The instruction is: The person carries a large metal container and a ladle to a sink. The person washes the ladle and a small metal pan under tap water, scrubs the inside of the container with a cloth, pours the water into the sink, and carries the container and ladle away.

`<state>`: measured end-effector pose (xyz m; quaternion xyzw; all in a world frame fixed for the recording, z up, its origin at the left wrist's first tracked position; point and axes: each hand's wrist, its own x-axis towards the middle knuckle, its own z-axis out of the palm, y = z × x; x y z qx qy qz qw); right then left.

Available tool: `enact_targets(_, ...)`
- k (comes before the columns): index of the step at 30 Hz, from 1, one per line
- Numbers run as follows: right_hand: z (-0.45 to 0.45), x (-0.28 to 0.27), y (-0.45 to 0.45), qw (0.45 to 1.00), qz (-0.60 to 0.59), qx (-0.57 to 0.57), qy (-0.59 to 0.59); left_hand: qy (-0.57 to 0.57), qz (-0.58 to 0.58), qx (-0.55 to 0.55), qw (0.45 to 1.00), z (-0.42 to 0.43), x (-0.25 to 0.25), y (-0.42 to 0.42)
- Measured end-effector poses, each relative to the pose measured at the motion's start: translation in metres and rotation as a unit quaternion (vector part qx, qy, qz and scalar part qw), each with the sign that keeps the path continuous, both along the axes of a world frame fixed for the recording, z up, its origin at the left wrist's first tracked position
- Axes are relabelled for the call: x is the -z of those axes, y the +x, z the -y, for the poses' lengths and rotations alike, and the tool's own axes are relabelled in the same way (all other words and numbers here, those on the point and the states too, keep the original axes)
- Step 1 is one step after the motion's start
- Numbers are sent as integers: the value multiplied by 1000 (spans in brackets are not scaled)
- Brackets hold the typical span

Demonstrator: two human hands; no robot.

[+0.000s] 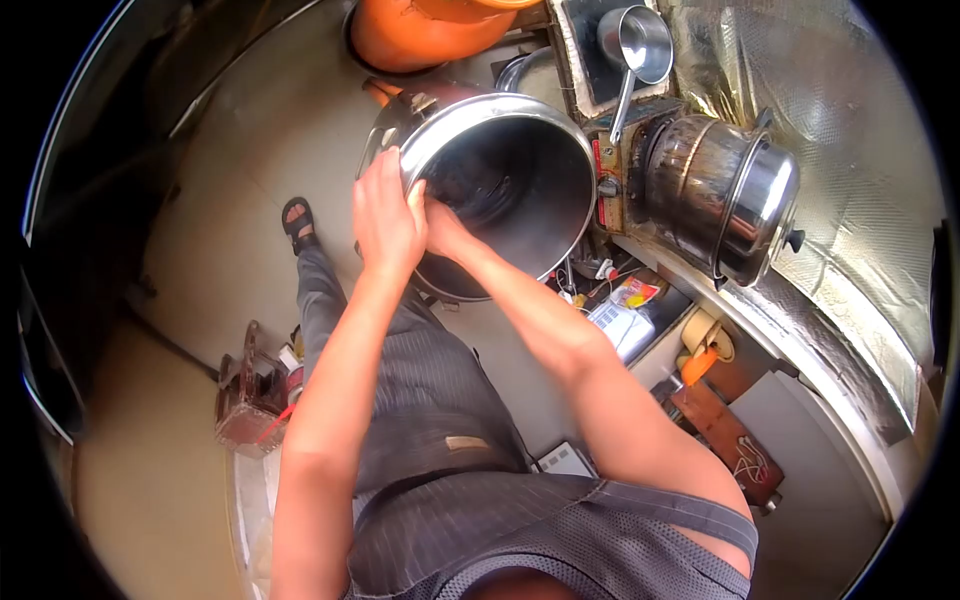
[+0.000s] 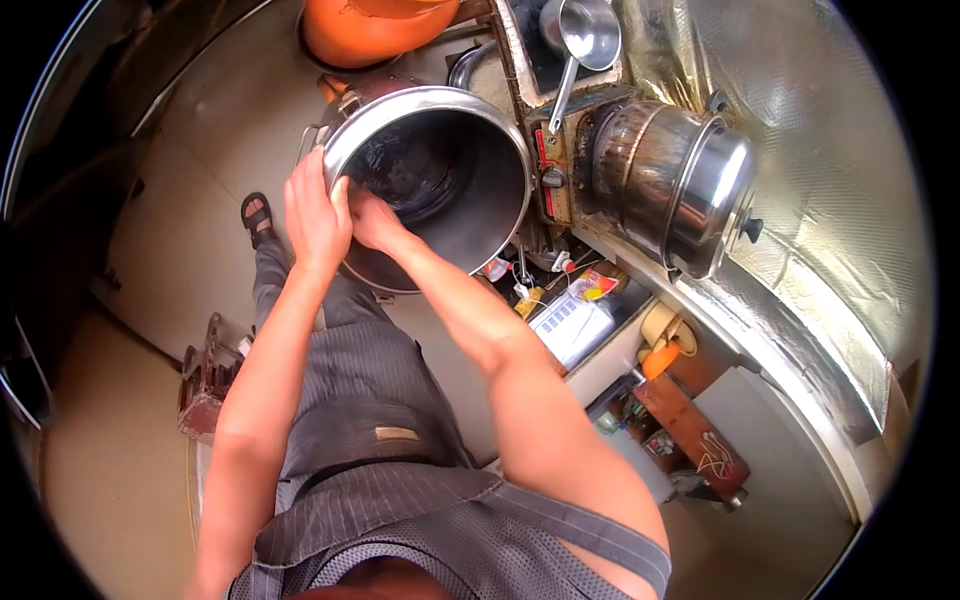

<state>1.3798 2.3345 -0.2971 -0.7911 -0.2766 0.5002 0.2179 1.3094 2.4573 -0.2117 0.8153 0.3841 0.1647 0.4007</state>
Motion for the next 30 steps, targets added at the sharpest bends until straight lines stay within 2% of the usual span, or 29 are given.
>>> enact_targets(1, 21, -3, 6, 998, 23, -56, -20, -3, 1, -4, 1000, -2, 0, -1)
enact_targets(2, 40, -18, 28, 966, 75, -223, -112, 0, 1, 2, 1000, -2, 1, -1)
enact_targets(3, 62, -37, 55, 895, 122, -380, -200, 2, 0, 9, 1000, -2, 1, -2)
enact_targets(4, 67, -53, 81, 817, 230, -482, -215, 2, 10, 10, 1000, -3, 0, -3)
enact_targets(5, 64, -59, 109, 769, 286, -534, -206, 1, 8, 3, 1000, -3, 1, -3)
enact_targets(7, 47, -36, 159, 670, 369, -626, -154, -10, 26, 11, 1000, -2, 3, -2)
enact_targets(9, 11, -27, 167, 610, 393, -658, -204, -3, 30, 10, 1000, -6, 3, -6)
enact_targets(10, 10, -27, 161, 609, 393, -659, -203, 5, 14, 9, 1000, -7, 4, -6)
enact_targets(12, 22, -42, 136, 682, 388, -548, -288, 10, -3, 6, 1000, -4, 1, -6)
enact_targets(13, 45, -37, 121, 771, 319, -462, -302, 19, -14, 0, 1000, -2, -2, -4)
enact_targets(15, 54, -37, 65, 849, 224, -335, -341, 27, -22, -6, 999, -3, -2, -2)
enact_targets(16, 60, -15, 40, 897, 182, -246, -318, 11, -15, -15, 1000, -1, -1, 0)
enact_targets(17, 51, -12, 15, 920, 183, -162, -307, -5, -10, -23, 1000, 2, -1, 1)
enact_targets(18, 49, -3, 5, 943, 166, -134, -254, -2, -7, -24, 1000, 2, 0, -1)
enact_targets(19, 54, -4, 10, 944, 164, -134, -253, -1, -9, -24, 1000, 3, 0, -1)
enact_targets(21, 65, -10, 43, 883, 161, -337, -284, 12, -1, -9, 1000, 0, 2, 1)
enact_targets(23, 64, -39, 94, 743, 308, -520, -287, 31, 0, -9, 999, 2, 4, 2)
enact_targets(25, 50, -39, 146, 673, 375, -604, -204, 22, 12, -5, 1000, 1, 4, 2)
enact_targets(27, 20, -27, 172, 618, 400, -651, -183, 14, 4, -3, 1000, 2, 3, 0)
enact_targets(28, 20, -26, 170, 620, 400, -650, -182, 7, 4, -2, 1000, 1, 3, 1)
enact_targets(30, 24, -26, 162, 585, 447, -657, -163, 13, 3, -4, 1000, 1, -1, 2)
